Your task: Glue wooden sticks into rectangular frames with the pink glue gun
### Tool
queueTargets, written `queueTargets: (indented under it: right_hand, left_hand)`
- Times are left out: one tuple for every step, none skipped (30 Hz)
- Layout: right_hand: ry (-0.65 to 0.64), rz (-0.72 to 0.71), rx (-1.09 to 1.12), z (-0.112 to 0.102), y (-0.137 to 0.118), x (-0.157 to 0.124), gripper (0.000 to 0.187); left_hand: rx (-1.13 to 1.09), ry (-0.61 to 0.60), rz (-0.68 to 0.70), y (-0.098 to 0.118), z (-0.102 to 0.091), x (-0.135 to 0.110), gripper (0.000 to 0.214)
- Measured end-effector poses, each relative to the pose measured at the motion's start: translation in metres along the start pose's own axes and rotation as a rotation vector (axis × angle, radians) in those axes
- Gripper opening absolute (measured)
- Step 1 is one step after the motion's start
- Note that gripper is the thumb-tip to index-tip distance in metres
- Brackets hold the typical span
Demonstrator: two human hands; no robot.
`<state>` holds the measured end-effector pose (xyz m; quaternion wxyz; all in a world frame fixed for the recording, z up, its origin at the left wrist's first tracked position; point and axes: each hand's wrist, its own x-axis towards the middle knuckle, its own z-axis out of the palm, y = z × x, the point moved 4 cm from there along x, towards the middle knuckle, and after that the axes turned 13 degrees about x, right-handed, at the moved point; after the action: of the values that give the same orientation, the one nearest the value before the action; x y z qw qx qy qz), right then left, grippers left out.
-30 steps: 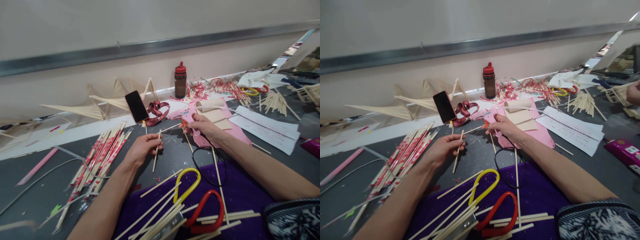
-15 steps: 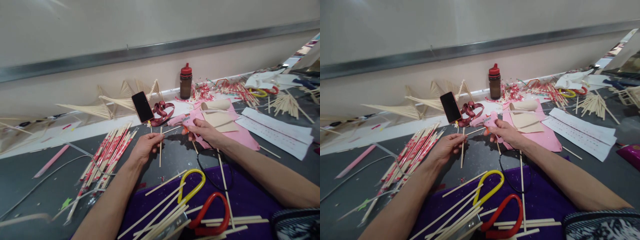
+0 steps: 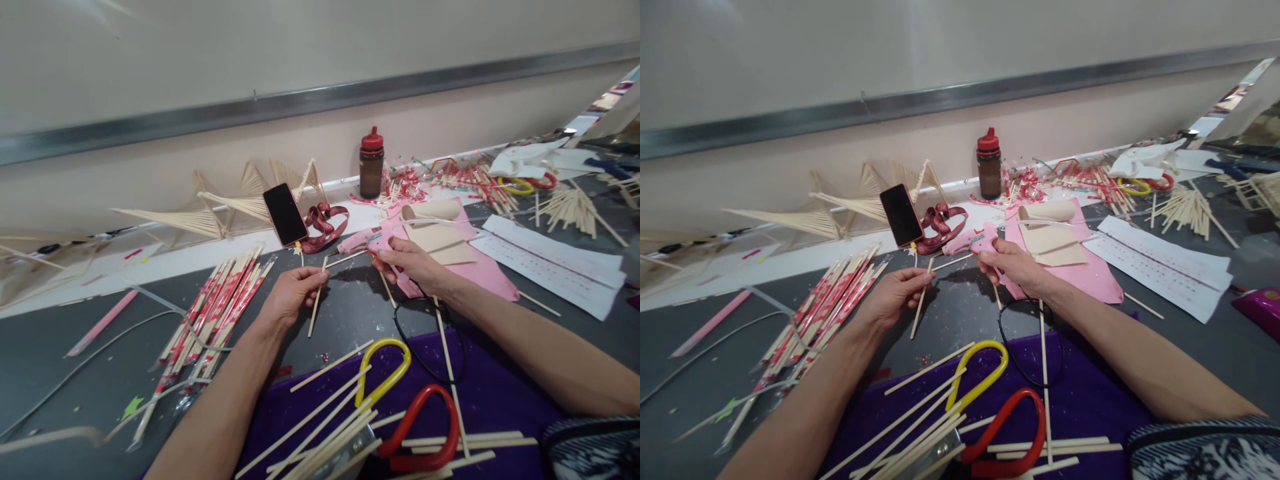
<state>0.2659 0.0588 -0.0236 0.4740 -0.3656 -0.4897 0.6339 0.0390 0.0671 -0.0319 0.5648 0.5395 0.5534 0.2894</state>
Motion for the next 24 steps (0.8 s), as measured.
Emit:
queueTargets:
  right_hand:
    - [-0.001,-0.003,-0.012,-0.0003,0.0001,-0.0001,0.022]
    - [-0.002,-0.004,-0.025,-0.0006,0.0002,-0.0002,0.022]
    - [-0.003,-0.005,-0.04,-0.0008,0.0003,-0.0004,0.022]
    - [-0.003,-0.006,-0.056,-0.001,0.0003,-0.0006,0.021]
    - [-0.003,-0.005,-0.071,-0.0011,0.0001,-0.0008,0.021]
    - [-0.004,-0.004,-0.081,-0.0009,-0.0001,-0.001,0.021]
    - [-0.007,-0.002,-0.084,-0.0006,-0.0004,-0.0013,0.02]
    - [-0.01,-0.001,-0.083,-0.0002,-0.0008,-0.0016,0.02]
    - [-0.016,-0.001,-0.083,0.0003,-0.0012,-0.0019,0.019]
    - [-0.021,-0.001,-0.083,0.0007,-0.0014,-0.0021,0.019]
    - [-0.023,-0.002,-0.084,0.0009,-0.0014,-0.0022,0.019]
    - [-0.024,-0.002,-0.084,0.0009,-0.0011,-0.0022,0.018]
    - [-0.026,-0.003,-0.083,0.0007,-0.0006,-0.0021,0.018]
    - [-0.026,-0.003,-0.081,0.0004,0.0002,-0.0019,0.018]
    - [-0.024,-0.003,-0.081,-0.0001,0.0011,-0.0015,0.018]
    - [-0.019,-0.006,-0.081,-0.0008,0.0019,-0.001,0.018]
    - [-0.012,-0.01,-0.082,-0.0015,0.0027,-0.0005,0.019]
    - [-0.006,-0.012,-0.085,-0.0019,0.0033,-0.0001,0.02]
    - [-0.001,-0.014,-0.085,-0.0022,0.0035,0.0003,0.021]
    - [-0.002,-0.014,-0.082,-0.002,0.0034,0.0005,0.022]
    - [-0.006,-0.011,-0.079,-0.0014,0.003,0.0004,0.022]
    - [-0.012,-0.009,-0.08,-0.0006,0.0022,0.0002,0.022]
    - [-0.021,-0.006,-0.084,0.0004,0.0012,-0.0003,0.022]
    - [-0.029,-0.004,-0.089,0.0015,-0.0001,-0.0009,0.022]
  left_hand:
    - [0.004,0.002,0.0,-0.0002,-0.0001,0.0001,0.03]
    - [0.005,0.004,0.0,-0.0003,-0.0002,0.0003,0.03]
    - [0.006,0.006,0.001,-0.0005,-0.0002,0.0004,0.03]
    - [0.005,0.008,0.001,-0.0007,-0.0001,0.0005,0.03]
    - [0.003,0.008,0.001,-0.001,0.0,0.0006,0.03]
    - [0.001,0.007,0.002,-0.0013,0.0,0.0008,0.03]
    - [0.0,0.006,0.003,-0.0017,0.0,0.001,0.03]
    - [0.001,0.004,0.003,-0.0021,0.0,0.0012,0.03]
    - [0.002,0.001,0.004,-0.0026,-0.0001,0.0016,0.03]
    - [0.003,0.0,0.004,-0.003,-0.0003,0.0019,0.03]
    - [0.004,0.0,0.004,-0.0034,-0.0006,0.0023,0.031]
    - [0.002,0.0,0.004,-0.0038,-0.0008,0.0027,0.031]
    - [-0.001,-0.001,0.003,-0.0041,-0.001,0.0031,0.031]
    - [-0.005,-0.001,0.001,-0.0043,-0.0011,0.0033,0.031]
    - [-0.007,0.0,0.0,-0.0045,-0.0012,0.0034,0.031]
    - [-0.008,0.0,-0.001,-0.0046,-0.0011,0.0034,0.031]
    - [-0.008,0.0,-0.002,-0.0046,-0.001,0.0033,0.031]
    - [-0.008,0.002,-0.002,-0.0046,-0.001,0.0032,0.031]
    - [-0.006,0.003,-0.003,-0.0046,-0.0009,0.003,0.031]
    - [-0.003,0.003,-0.004,-0.0046,-0.0007,0.0029,0.031]
    - [-0.001,0.002,-0.006,-0.0046,-0.0006,0.0028,0.031]
    - [0.001,0.003,-0.008,-0.0046,-0.0006,0.0027,0.031]
    - [0.002,0.004,-0.009,-0.0044,-0.0006,0.0027,0.031]
    - [0.002,0.004,-0.009,-0.0042,-0.0006,0.0026,0.03]
